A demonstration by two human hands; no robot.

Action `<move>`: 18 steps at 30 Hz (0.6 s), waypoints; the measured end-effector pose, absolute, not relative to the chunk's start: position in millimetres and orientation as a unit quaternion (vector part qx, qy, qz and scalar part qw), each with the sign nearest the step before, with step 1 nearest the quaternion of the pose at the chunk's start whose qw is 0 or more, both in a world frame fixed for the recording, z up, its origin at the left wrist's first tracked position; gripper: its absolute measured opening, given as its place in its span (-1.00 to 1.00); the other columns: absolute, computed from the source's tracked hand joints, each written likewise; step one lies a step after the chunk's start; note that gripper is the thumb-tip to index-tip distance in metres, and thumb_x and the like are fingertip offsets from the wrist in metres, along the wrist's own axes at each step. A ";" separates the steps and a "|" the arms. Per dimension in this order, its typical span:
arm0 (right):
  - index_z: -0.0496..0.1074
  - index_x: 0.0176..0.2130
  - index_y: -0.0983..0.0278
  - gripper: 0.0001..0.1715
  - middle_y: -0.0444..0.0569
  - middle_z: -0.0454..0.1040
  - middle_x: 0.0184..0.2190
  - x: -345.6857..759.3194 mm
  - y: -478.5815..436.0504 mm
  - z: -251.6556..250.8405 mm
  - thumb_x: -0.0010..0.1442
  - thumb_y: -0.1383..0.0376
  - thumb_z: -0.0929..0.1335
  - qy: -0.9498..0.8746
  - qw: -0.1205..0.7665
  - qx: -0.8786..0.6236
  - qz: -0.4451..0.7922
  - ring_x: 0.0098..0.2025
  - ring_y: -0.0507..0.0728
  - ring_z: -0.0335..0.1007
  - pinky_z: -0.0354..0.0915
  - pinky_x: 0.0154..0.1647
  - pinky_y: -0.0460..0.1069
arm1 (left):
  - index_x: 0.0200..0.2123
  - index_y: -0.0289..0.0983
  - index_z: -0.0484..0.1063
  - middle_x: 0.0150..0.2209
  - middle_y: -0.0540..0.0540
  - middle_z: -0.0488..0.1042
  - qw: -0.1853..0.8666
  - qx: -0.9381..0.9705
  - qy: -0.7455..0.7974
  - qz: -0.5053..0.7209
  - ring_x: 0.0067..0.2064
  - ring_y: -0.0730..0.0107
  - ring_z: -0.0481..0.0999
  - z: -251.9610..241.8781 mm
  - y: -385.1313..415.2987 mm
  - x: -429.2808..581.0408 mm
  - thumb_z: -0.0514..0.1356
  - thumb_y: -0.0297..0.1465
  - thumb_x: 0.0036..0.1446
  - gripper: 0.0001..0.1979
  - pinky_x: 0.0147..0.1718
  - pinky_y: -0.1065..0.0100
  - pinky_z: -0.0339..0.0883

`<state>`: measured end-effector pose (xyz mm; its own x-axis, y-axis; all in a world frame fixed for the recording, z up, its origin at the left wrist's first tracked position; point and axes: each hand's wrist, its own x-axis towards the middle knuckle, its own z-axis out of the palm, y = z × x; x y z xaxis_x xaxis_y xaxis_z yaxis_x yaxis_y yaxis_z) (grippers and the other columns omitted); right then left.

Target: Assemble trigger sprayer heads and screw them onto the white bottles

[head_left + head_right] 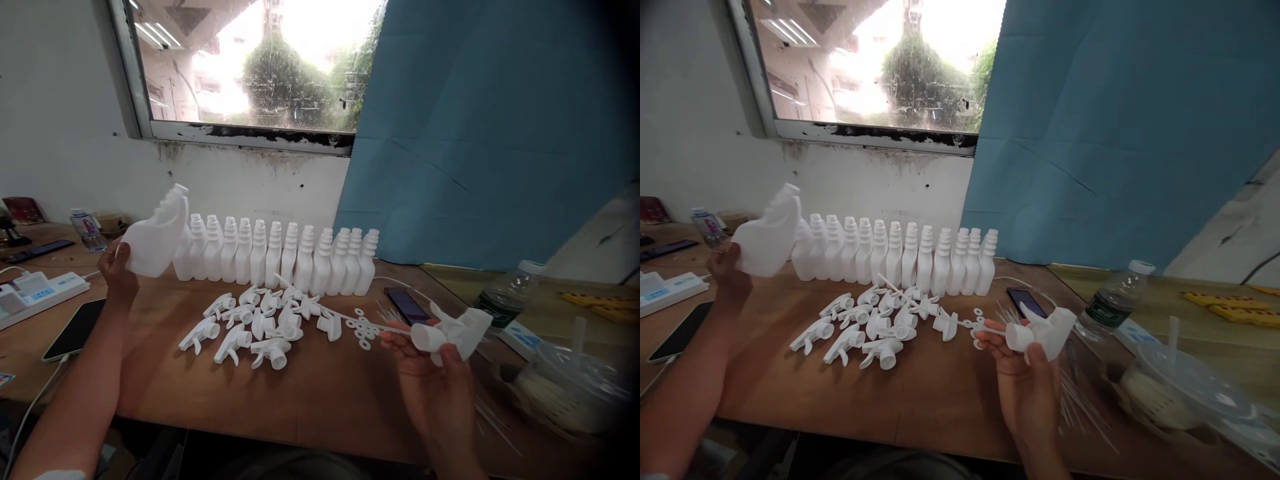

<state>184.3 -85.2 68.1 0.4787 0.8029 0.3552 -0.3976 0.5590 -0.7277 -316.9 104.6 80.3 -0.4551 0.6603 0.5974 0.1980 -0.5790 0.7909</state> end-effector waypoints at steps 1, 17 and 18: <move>0.43 -0.17 0.19 -0.59 0.03 0.63 -0.34 186.0 -85.3 68.4 0.03 0.07 0.50 -0.340 0.809 -0.290 0.382 -0.34 0.20 0.59 0.47 -0.30 0.06 | -0.30 -0.27 0.22 -0.43 0.10 0.32 0.178 0.497 0.416 0.740 -0.29 0.41 0.25 82.5 103.0 -311.5 0.15 0.00 0.02 -0.55 -0.33 0.42 0.13; 0.48 -0.21 0.19 -0.70 -0.06 0.61 -0.39 182.7 -82.3 67.8 0.10 0.07 0.45 -0.355 0.797 -0.308 0.381 -0.43 0.20 0.55 0.47 -0.33 0.16 | -0.33 -0.33 0.57 -0.52 -0.02 0.54 0.386 0.577 0.391 0.604 -0.54 0.41 0.38 87.3 76.0 -241.0 0.33 -0.14 -0.14 -0.61 -0.60 0.44 0.15; 0.47 -0.20 0.19 -0.69 -0.04 0.61 -0.37 181.7 -82.2 67.0 0.11 0.08 0.45 -0.360 0.794 -0.309 0.380 -0.42 0.20 0.55 0.47 -0.33 0.17 | -0.33 -0.33 0.58 -0.50 -0.03 0.55 0.388 0.583 0.391 0.597 -0.53 0.40 0.39 88.3 75.2 -239.5 0.33 -0.14 -0.13 -0.62 -0.60 0.44 0.17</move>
